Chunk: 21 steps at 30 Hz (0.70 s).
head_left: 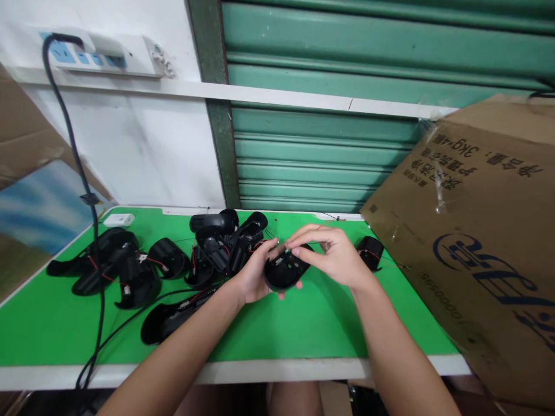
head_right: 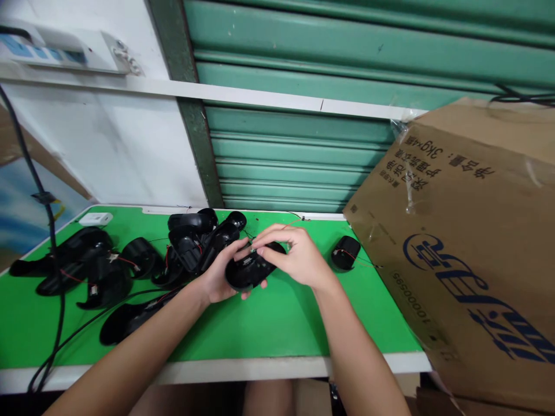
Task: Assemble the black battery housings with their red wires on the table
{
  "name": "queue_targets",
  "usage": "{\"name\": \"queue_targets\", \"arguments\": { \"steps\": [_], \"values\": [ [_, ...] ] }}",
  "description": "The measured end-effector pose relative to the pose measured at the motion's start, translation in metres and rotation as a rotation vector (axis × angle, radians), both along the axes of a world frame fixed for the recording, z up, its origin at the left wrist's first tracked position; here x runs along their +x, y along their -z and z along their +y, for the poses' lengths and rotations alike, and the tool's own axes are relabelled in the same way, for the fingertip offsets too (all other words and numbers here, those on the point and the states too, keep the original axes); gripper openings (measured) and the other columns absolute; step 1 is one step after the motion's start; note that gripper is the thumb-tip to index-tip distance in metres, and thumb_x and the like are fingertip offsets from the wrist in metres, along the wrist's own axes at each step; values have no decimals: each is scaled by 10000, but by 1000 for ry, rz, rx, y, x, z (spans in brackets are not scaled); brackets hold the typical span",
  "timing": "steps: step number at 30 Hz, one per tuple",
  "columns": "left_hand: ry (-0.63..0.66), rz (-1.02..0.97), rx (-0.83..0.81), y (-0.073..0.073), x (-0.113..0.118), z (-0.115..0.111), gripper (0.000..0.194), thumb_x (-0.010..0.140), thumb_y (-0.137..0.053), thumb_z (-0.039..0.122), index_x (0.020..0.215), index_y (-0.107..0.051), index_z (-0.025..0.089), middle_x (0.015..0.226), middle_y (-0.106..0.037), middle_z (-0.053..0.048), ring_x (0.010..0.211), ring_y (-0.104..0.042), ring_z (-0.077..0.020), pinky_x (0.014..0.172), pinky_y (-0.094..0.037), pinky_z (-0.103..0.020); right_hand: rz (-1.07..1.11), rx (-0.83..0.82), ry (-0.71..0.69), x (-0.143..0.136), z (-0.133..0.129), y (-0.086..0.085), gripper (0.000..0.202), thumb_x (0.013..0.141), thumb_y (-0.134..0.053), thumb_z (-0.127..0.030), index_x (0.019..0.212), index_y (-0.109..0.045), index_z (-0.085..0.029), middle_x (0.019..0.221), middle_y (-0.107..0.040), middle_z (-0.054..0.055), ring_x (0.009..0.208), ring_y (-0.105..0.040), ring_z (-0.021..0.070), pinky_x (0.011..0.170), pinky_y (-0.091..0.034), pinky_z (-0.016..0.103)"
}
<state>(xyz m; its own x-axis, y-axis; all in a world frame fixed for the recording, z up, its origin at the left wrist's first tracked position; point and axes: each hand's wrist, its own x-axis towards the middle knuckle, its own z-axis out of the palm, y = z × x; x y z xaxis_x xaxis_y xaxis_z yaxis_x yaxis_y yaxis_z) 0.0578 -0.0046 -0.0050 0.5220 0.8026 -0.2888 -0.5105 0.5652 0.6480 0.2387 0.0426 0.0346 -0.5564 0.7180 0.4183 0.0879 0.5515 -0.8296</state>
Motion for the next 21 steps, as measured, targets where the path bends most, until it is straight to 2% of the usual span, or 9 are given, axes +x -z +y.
{"name": "queue_targets", "arguments": {
  "steps": [4,9,12,16,19,21],
  "values": [
    [63,-19,-28,2,-4,0,587,998,-359,605,1167,-661,132,765,-718,-89,630,-751,-252,359,-500,-249,-57,25,-56,-7,-7,2,120,855,-719,-208,848,-826,-262,929,-803,47,862,-747,190,829,-581,344],
    [69,3,-12,3,-5,1,680,1004,-282,640,1296,-613,123,733,-717,-92,613,-742,-254,350,-491,-251,-56,2,-39,-9,-5,6,124,833,-728,-181,845,-823,-260,917,-805,40,851,-744,186,837,-573,343],
    [6,21,33,-1,-2,0,592,1011,-322,578,1386,-554,184,868,-741,-90,658,-753,-262,364,-502,-269,36,-26,57,-6,-2,4,52,816,-771,-231,827,-814,-258,893,-796,43,838,-736,195,823,-573,347],
    [-131,53,152,-6,4,-4,484,1009,-390,419,1437,-513,227,1156,-735,-120,836,-770,-265,557,-588,-314,151,23,238,4,10,3,37,798,-787,-291,801,-801,-257,872,-788,48,831,-718,209,801,-565,361],
    [-150,42,189,-4,6,-4,489,970,-462,407,1419,-532,225,1262,-705,-133,945,-761,-280,693,-601,-346,65,-9,353,18,27,10,96,771,-774,-319,792,-783,-225,836,-781,57,788,-707,215,760,-552,356],
    [-116,35,194,0,6,-3,522,920,-509,391,1416,-530,231,1297,-690,-139,970,-755,-301,698,-597,-366,-69,-88,442,30,41,18,116,740,-755,-293,805,-764,-197,797,-767,60,742,-695,213,716,-538,339]
  ]
}}
